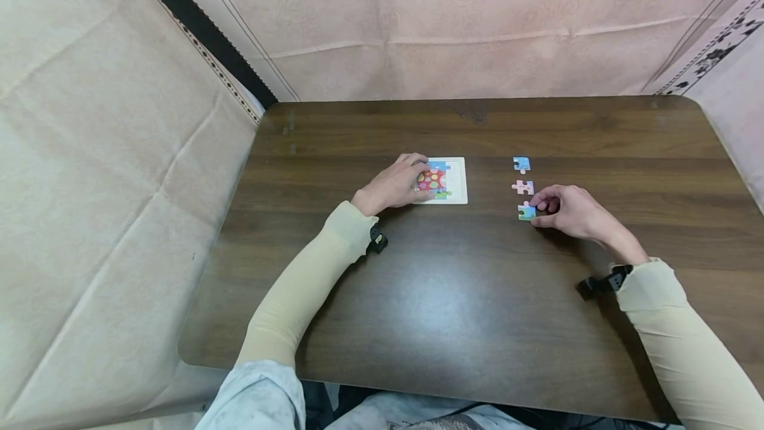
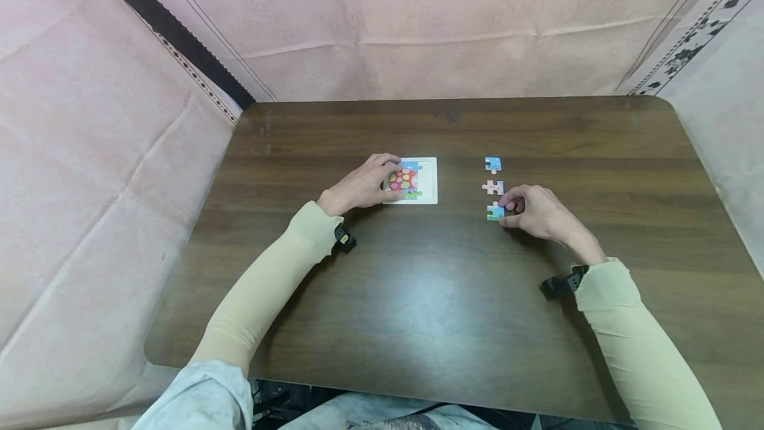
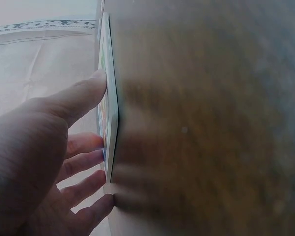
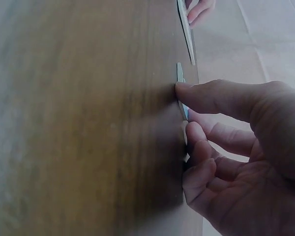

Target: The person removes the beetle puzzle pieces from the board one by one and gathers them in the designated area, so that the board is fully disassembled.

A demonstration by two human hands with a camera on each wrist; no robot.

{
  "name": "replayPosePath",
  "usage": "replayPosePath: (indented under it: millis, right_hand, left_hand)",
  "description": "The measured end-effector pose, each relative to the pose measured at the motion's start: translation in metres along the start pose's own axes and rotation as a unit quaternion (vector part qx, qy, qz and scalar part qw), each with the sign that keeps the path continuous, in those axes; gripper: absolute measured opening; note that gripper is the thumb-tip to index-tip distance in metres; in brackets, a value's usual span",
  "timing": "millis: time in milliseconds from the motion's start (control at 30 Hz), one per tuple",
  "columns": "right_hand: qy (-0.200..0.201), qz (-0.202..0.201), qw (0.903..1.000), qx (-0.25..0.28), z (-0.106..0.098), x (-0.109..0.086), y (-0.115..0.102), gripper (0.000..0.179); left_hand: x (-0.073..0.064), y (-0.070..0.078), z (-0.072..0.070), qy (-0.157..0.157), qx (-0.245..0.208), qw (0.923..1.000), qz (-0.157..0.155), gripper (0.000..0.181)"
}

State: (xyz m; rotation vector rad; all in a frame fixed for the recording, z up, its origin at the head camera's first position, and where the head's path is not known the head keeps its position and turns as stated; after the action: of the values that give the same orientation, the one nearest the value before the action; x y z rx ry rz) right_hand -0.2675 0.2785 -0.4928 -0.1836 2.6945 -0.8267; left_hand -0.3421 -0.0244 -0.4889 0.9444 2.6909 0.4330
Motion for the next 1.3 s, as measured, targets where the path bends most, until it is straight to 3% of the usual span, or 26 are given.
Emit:
replayPosePath:
  millis: [367, 600, 967, 1300]
  right_hand:
    - [0.030, -0.016, 0.9994, -0.002, -0.006, 0.001, -0.008, 0.033]
    - [0.044, -0.045, 0.9979, -0.017, -0.013, 0.008, -0.031, 0.029]
    - [0.048, -0.084, 0.9951, -0.019, -0.008, 0.034, -0.081, 0.022]
    - [0.037, -0.101, 0.9941, -0.017, 0.007, 0.068, -0.112, 0.022]
  left_hand:
    - [-0.001, -0.002, 0.000, 0.002, -0.002, 1.0000, -0.003, 0.068]
    - [0.000, -0.003, 0.000, 0.002, 0.004, 1.0000, -0.005, 0.069]
    - [0.000, -0.004, -0.001, 0.002, 0.001, 1.0000, -0.005, 0.071]
    - [0.001, 0.000, -0.001, 0.001, 0.008, 1.0000, -0.003, 0.073]
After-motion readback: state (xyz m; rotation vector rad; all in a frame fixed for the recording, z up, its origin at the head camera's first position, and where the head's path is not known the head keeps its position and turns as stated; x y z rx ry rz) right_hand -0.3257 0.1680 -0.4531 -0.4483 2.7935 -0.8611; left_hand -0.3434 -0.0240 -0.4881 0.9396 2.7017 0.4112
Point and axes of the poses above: each hand's wrist, its own x-axis towards the middle knuckle, its own z-axis out of the palm, y = z × x, the point moved 8 cm from there along x, towards the middle knuckle, and after that the axes turned 4 degrees about z, right-handed, at the moved point
